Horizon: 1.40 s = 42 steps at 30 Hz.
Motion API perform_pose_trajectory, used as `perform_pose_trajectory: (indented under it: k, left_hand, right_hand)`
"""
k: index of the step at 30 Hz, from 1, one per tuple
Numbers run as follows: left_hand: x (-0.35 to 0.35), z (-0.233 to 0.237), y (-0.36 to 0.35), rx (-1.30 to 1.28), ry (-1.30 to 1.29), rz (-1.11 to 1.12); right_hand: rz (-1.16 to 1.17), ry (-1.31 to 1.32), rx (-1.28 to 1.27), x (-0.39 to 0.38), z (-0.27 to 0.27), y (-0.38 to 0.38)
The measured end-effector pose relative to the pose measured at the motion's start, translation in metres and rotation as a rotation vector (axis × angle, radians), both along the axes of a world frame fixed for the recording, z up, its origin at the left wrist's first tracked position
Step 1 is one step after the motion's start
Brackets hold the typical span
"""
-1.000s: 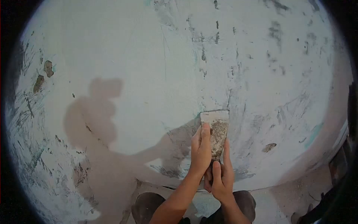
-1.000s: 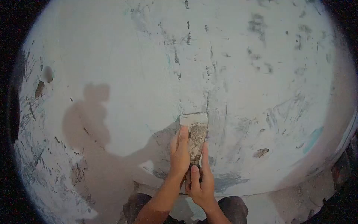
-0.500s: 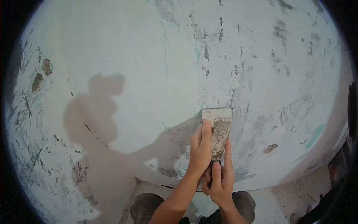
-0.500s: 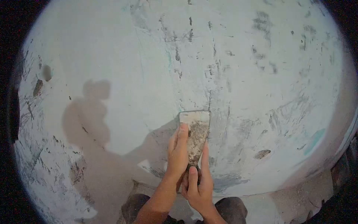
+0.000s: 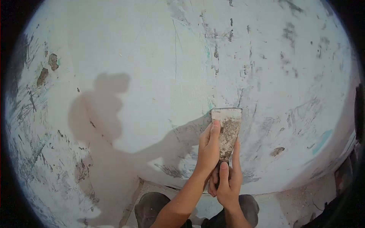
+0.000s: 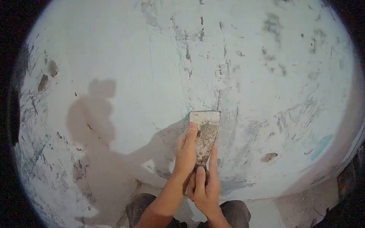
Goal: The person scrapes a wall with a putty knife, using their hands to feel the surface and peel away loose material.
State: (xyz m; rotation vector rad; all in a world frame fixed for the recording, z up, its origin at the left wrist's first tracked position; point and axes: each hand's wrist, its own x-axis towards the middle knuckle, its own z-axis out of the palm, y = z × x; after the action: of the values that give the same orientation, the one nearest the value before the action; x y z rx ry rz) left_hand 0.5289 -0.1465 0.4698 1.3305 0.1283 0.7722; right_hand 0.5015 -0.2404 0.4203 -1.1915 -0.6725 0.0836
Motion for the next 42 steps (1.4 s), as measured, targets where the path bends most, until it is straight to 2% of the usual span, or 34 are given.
perform_pose_trajectory:
  k: [2,4,8,11,19,21,25,28,30,32,34,36,39,42]
  left_hand:
    - [0.001,-0.005,-0.001,0.052,0.008,0.065]
    - [0.007,-0.018,0.003,0.004,-0.063,-0.031]
    - [0.007,-0.007,0.006,0.028,0.03,0.034]
    - [0.003,-0.001,0.003,0.009,-0.04,0.019]
    - [0.004,-0.004,0.002,0.03,-0.002,0.058]
    - [0.006,-0.002,0.006,-0.021,-0.023,0.015]
    - [0.005,-0.006,0.011,0.012,-0.001,0.002]
    - [0.005,-0.008,0.004,0.055,-0.017,0.07]
    - [0.007,0.008,0.006,0.111,-0.1,0.088]
    - [0.005,0.014,0.005,0.063,-0.02,0.148]
    - [0.007,0.019,0.015,0.019,-0.005,0.072]
    - [0.002,0.019,0.018,0.119,0.031,0.146]
    - [-0.004,0.011,0.023,0.065,-0.047,0.136]
    - [-0.008,0.0,0.021,-0.024,-0.031,0.005]
  right_hand:
    - [0.012,-0.024,0.0,0.001,-0.007,-0.002]
    - [0.018,-0.049,-0.003,0.005,-0.011,-0.001]
    - [0.025,-0.052,-0.033,0.007,0.001,-0.001]
    - [0.028,-0.024,-0.02,0.002,0.005,-0.002]
    - [0.07,0.043,-0.001,0.006,0.004,-0.001]
    - [-0.007,-0.079,-0.031,0.006,0.001,0.002]
    - [-0.006,-0.106,-0.021,0.003,0.004,0.002]
    - [-0.012,-0.105,-0.075,0.003,0.003,-0.003]
    - [-0.001,-0.068,-0.002,0.008,0.006,0.003]
    - [-0.038,-0.136,0.019,0.012,0.006,0.013]
    - [0.045,-0.041,0.063,0.009,0.02,0.015]
    - [-0.018,-0.102,-0.001,0.008,0.014,0.017]
    - [0.095,-0.022,0.039,0.0,0.02,0.014]
    - [0.1,-0.028,-0.082,-0.004,0.018,-0.001]
